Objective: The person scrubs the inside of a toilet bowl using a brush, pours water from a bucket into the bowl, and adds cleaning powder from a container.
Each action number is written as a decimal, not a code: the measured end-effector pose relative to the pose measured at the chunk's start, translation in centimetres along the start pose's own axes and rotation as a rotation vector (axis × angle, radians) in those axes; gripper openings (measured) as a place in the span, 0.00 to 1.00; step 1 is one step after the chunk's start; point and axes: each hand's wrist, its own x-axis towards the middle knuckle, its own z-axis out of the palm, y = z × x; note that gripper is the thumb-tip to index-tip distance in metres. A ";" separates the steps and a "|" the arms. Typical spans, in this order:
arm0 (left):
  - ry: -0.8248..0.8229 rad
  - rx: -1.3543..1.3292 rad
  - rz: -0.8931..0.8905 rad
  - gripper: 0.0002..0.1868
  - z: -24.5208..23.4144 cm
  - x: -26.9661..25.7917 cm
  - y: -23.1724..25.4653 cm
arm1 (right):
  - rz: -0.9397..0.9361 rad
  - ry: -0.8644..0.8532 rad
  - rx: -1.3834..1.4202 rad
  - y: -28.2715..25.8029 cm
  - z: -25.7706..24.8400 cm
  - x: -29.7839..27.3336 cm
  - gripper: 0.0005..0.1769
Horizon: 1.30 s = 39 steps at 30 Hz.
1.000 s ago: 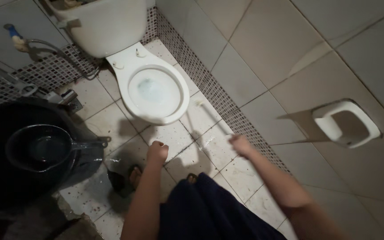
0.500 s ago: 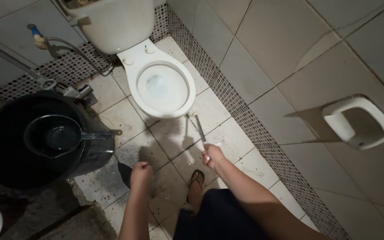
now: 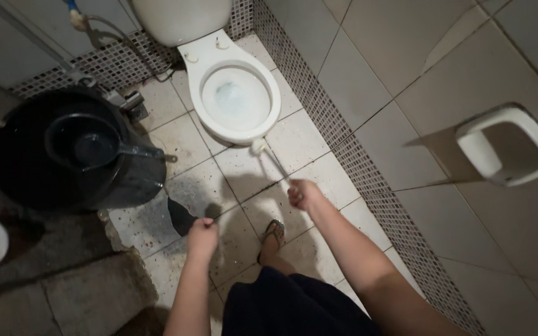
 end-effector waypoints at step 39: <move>-0.151 -0.162 -0.170 0.20 21.3 7.7 22.1 | -0.689 -0.007 -1.255 -30.9 6.5 7.3 0.23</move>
